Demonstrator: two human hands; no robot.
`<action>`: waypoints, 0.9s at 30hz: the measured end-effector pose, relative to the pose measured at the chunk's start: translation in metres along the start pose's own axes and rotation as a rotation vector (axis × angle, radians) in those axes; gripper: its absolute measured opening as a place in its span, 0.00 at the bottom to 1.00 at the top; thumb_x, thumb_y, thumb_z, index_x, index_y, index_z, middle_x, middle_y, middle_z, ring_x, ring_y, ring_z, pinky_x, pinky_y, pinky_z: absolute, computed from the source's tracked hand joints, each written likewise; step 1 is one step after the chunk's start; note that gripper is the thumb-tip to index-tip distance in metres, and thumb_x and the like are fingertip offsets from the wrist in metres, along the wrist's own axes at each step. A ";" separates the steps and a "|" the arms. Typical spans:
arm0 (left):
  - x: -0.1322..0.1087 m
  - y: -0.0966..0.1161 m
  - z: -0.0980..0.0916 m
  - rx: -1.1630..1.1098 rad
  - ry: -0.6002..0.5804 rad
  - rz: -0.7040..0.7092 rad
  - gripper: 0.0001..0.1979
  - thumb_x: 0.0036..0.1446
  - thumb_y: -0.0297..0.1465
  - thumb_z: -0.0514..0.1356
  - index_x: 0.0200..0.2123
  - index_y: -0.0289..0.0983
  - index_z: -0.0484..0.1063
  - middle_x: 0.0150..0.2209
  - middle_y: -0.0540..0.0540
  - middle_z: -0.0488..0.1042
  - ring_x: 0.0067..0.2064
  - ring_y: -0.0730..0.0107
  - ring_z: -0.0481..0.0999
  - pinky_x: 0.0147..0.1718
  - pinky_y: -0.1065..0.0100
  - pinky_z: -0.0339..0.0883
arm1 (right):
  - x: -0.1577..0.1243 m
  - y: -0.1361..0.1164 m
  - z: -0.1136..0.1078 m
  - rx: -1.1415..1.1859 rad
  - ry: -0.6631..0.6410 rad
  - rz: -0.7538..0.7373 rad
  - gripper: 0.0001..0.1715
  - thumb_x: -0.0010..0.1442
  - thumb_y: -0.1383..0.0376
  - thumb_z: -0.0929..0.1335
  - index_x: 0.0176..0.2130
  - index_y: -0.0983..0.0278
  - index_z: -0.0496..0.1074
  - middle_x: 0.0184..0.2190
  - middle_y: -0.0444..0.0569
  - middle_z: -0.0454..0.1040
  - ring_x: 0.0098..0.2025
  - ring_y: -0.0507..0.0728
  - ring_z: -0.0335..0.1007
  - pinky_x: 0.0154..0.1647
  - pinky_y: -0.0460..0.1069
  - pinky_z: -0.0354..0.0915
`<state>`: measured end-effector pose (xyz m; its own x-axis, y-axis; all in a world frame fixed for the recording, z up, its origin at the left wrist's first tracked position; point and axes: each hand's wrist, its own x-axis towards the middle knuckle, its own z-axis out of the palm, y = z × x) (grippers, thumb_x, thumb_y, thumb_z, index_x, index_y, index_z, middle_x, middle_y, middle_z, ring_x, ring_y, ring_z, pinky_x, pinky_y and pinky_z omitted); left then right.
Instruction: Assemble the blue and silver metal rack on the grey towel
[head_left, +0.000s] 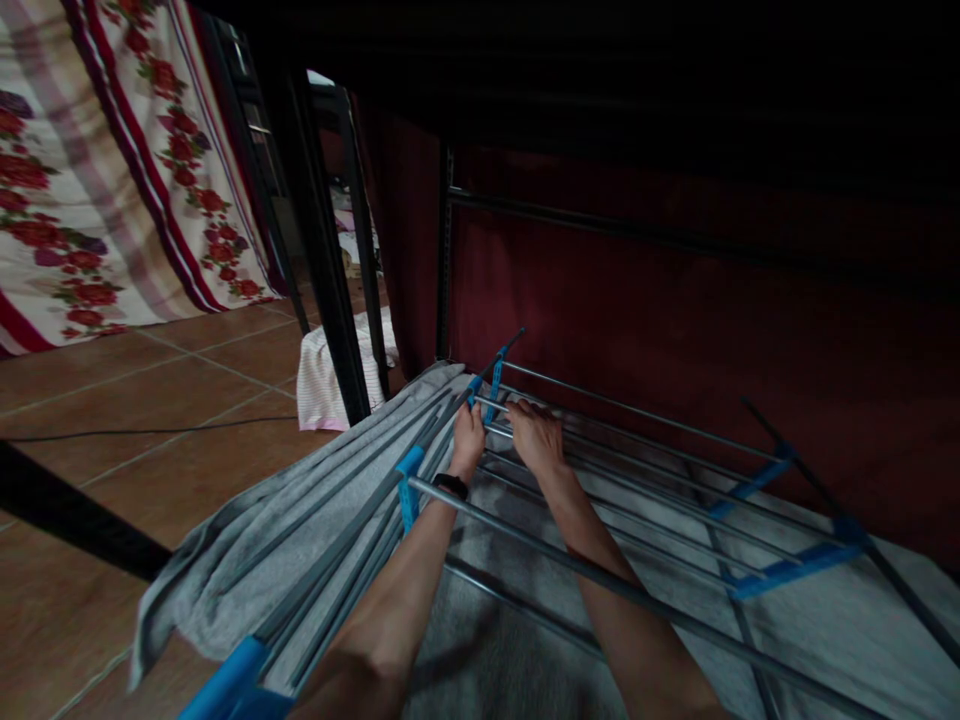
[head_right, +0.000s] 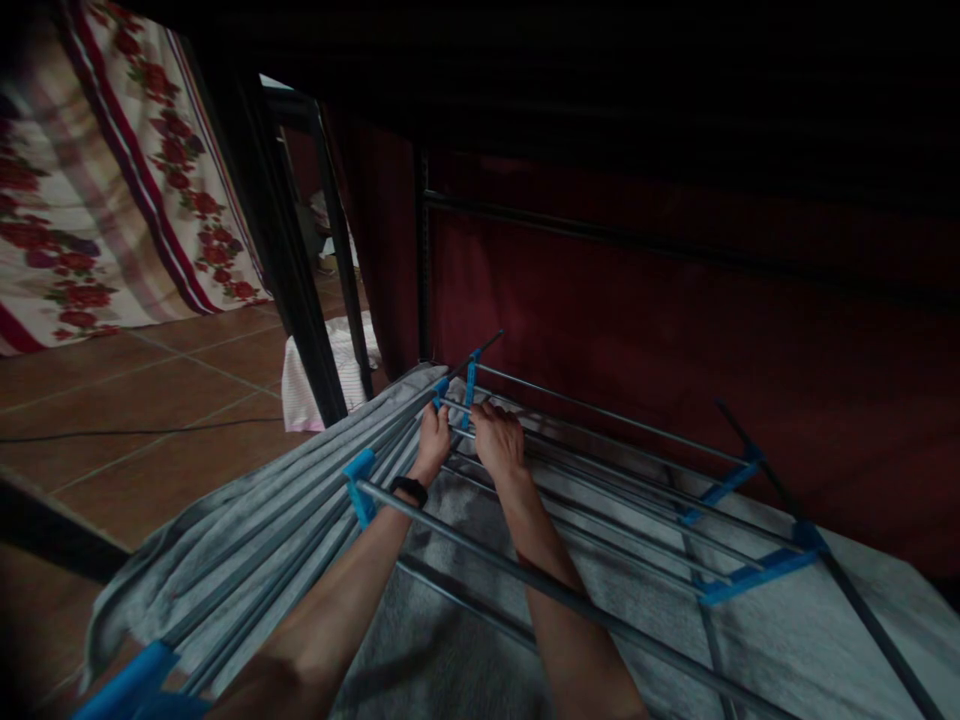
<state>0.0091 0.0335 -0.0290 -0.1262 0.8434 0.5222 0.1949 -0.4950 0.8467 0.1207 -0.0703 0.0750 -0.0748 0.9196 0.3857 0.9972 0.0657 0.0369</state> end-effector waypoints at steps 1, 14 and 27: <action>0.000 0.001 0.000 0.003 -0.001 -0.001 0.18 0.67 0.39 0.47 0.52 0.35 0.66 0.54 0.33 0.72 0.59 0.53 0.70 0.62 0.50 0.59 | 0.001 0.000 0.000 0.005 -0.007 -0.003 0.20 0.73 0.62 0.56 0.55 0.58 0.71 0.49 0.51 0.77 0.48 0.57 0.73 0.48 0.49 0.63; 0.001 0.008 -0.006 0.015 -0.013 -0.043 0.18 0.66 0.38 0.50 0.52 0.34 0.67 0.53 0.33 0.73 0.61 0.53 0.69 0.63 0.53 0.59 | 0.002 -0.002 0.002 0.018 0.011 -0.020 0.21 0.73 0.63 0.56 0.57 0.60 0.70 0.51 0.53 0.76 0.50 0.58 0.72 0.53 0.53 0.62; 0.013 0.010 -0.011 0.168 -0.023 -0.018 0.14 0.61 0.37 0.50 0.46 0.35 0.64 0.48 0.34 0.72 0.56 0.48 0.70 0.62 0.47 0.58 | -0.001 0.006 0.014 0.001 0.112 -0.018 0.16 0.72 0.67 0.59 0.52 0.62 0.71 0.48 0.50 0.75 0.49 0.57 0.68 0.54 0.54 0.61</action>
<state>-0.0012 0.0375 -0.0127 -0.1088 0.8574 0.5031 0.3531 -0.4397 0.8258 0.1273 -0.0656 0.0614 -0.0933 0.8694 0.4853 0.9956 0.0826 0.0435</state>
